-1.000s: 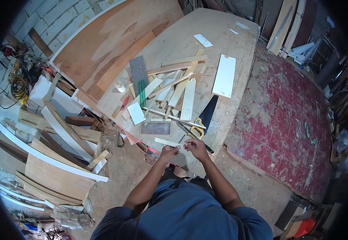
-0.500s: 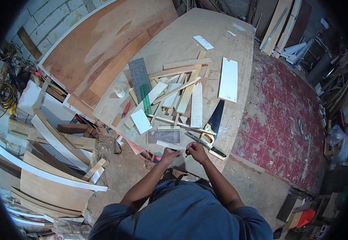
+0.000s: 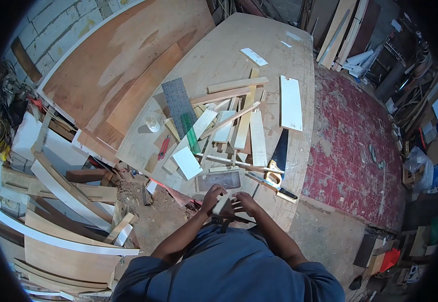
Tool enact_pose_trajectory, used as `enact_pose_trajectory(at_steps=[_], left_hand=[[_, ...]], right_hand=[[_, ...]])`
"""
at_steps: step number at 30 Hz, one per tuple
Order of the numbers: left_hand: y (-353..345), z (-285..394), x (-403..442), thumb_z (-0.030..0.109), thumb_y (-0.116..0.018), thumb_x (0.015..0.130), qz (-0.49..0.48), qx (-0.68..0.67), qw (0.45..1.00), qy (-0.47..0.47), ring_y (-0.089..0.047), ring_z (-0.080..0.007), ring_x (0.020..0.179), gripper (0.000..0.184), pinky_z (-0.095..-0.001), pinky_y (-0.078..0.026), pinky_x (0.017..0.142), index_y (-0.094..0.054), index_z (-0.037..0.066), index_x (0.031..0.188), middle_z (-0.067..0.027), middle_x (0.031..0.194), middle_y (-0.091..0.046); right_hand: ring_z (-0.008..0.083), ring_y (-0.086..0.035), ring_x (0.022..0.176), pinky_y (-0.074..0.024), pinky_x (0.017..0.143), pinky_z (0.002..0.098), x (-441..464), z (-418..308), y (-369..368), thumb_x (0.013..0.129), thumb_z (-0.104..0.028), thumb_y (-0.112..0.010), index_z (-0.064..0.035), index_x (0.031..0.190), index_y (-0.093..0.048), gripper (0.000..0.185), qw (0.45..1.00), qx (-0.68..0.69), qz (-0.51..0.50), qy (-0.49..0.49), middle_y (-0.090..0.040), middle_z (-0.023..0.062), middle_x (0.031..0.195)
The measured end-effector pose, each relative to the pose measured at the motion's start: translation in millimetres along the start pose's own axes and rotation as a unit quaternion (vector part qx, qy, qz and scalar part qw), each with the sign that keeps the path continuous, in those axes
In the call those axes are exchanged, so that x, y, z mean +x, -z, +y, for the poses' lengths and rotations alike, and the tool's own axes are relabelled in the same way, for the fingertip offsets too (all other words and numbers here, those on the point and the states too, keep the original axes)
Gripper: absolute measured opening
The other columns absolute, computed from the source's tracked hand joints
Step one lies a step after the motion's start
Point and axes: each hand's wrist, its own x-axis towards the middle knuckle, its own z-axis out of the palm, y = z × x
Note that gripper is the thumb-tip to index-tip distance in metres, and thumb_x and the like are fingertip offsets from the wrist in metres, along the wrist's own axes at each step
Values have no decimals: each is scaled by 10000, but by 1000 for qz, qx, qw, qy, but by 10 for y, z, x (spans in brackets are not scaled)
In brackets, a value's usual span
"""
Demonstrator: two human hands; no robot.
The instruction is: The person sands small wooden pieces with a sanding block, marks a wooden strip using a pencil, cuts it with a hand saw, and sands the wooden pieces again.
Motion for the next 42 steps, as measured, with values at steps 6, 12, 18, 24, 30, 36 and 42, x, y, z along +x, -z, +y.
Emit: enact_pose_trajectory(at_steps=[6, 12, 18, 24, 30, 36, 42], left_hand=[[185, -3, 67, 28, -659, 774, -1, 42, 999, -11, -601, -228, 941, 219, -337, -480, 817, -589, 21, 981, -100, 974, -577], [291, -286, 78, 123, -581, 908, -24, -272, 938, 215, -587, -137, 966, 301, -300, -485, 848, -519, -11, 1171, -107, 1047, -617], [364, -249, 66, 145, -659, 863, -7, -192, 968, 159, -605, -131, 879, 314, -280, -500, 762, -559, -45, 1092, -99, 979, -630], [390, -133, 133, 54, -642, 857, -19, -175, 969, 171, -628, -110, 847, 240, -242, -515, 750, -559, -39, 1062, -69, 935, -631], [263, -173, 278, 43, -635, 857, -7, -233, 959, 159, -635, -111, 847, 204, -239, -528, 714, -551, -23, 1031, -76, 925, -634], [193, -273, 388, 83, -621, 876, -13, -253, 951, 177, -620, -100, 759, 182, -240, -536, 661, -557, -10, 1018, -54, 898, -630], [233, -277, 576, 178, -592, 904, 11, -263, 934, 240, -600, -84, 653, 190, -217, -515, 542, -633, 0, 957, -39, 808, -634]], right_hand=[[212, -625, 780, -534, 686, 364, 192, -225, -263, 904, -168, -578, -74, 978, -565, 121, 975, 211, -63, -30, -611, 60, 859], [157, -612, 765, -541, 665, 329, 320, -450, -416, 905, -154, -587, -91, 992, -565, 109, 982, 165, -37, 82, -611, 32, 866], [109, -614, 750, -553, 643, 300, 331, -595, -563, 897, -123, -618, -88, 1024, -575, 138, 975, 146, -32, 163, -617, 10, 850], [124, -625, 774, -560, 671, 302, 305, -584, -524, 896, -124, -623, -62, 1063, -566, 187, 971, 157, -43, 176, -622, 30, 896], [124, -617, 841, -540, 683, 304, 237, -426, -403, 897, -167, -629, -74, 1086, -574, 218, 985, 76, -49, 148, -626, 19, 936], [95, -596, 775, -513, 635, 267, 191, -194, -173, 877, -141, -648, -89, 1004, -598, 146, 989, 69, -70, 114, -620, -3, 888], [87, -576, 727, -490, 610, 246, 146, -137, -95, 866, -105, -620, -103, 961, -589, 100, 991, 52, -53, 109, -609, -12, 827]])
